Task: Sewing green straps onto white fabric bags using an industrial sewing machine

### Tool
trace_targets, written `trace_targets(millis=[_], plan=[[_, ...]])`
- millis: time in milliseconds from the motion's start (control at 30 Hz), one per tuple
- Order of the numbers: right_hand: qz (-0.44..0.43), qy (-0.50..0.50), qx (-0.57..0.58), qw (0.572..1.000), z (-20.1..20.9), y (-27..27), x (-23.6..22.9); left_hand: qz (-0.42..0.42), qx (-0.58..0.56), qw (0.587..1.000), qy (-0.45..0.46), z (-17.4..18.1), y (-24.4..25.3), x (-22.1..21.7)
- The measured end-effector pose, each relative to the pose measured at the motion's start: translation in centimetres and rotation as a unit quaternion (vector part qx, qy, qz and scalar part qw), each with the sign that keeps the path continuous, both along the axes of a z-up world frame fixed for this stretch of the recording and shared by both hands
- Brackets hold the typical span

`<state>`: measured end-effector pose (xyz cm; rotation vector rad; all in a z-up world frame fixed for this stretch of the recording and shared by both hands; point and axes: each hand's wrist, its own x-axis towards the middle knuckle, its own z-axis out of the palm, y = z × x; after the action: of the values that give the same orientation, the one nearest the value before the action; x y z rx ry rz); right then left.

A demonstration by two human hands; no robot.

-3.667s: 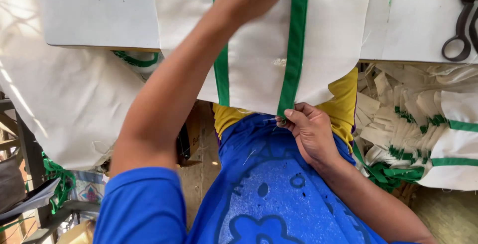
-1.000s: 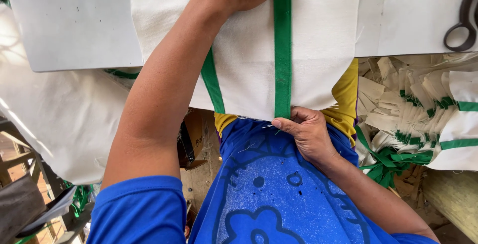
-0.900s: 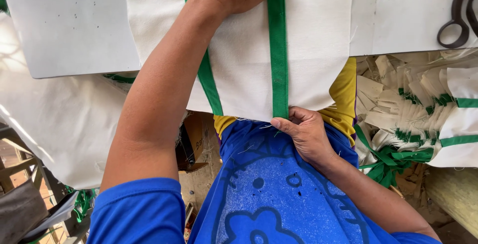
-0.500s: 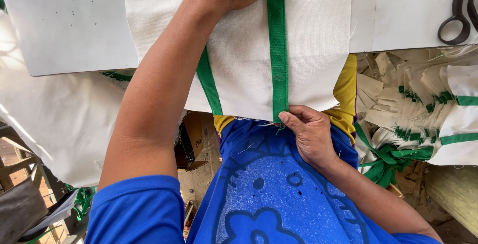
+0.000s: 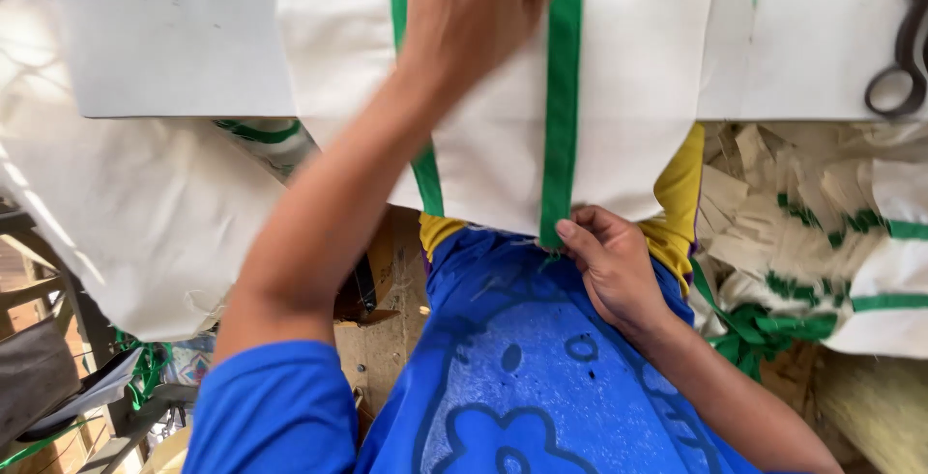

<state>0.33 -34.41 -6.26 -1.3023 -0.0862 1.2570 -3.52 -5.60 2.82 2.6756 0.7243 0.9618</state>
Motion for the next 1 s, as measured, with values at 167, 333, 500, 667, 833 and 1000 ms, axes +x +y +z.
trace_targets(millis=[167,333,500,667,833,1000], plan=[[0.003,-0.025,0.040,0.999,-2.9,-1.3,0.2,0.008,-0.453,0.887,0.095,0.7,-8.7,-7.2],[0.036,-0.039,0.049,0.997,-2.2,-0.8,0.1,0.020,-0.719,0.695,0.014,-1.1,-10.9,-7.2],[0.020,-0.047,0.047,0.998,-2.4,-0.7,0.0,0.033,-0.734,0.677,-0.035,-2.7,-11.5,-6.7],[0.020,-0.074,0.045,0.996,-3.4,-1.2,0.4,0.051,-0.742,0.664,-0.077,-2.8,-12.2,-6.4],[0.114,-0.151,-0.003,0.982,-1.1,-0.7,1.7,0.075,-0.717,0.686,-0.101,-3.0,-13.0,-6.1],[0.163,-0.116,-0.001,0.980,1.4,0.1,2.4,0.071,-0.727,0.671,-0.127,-4.0,-13.2,-5.8]])
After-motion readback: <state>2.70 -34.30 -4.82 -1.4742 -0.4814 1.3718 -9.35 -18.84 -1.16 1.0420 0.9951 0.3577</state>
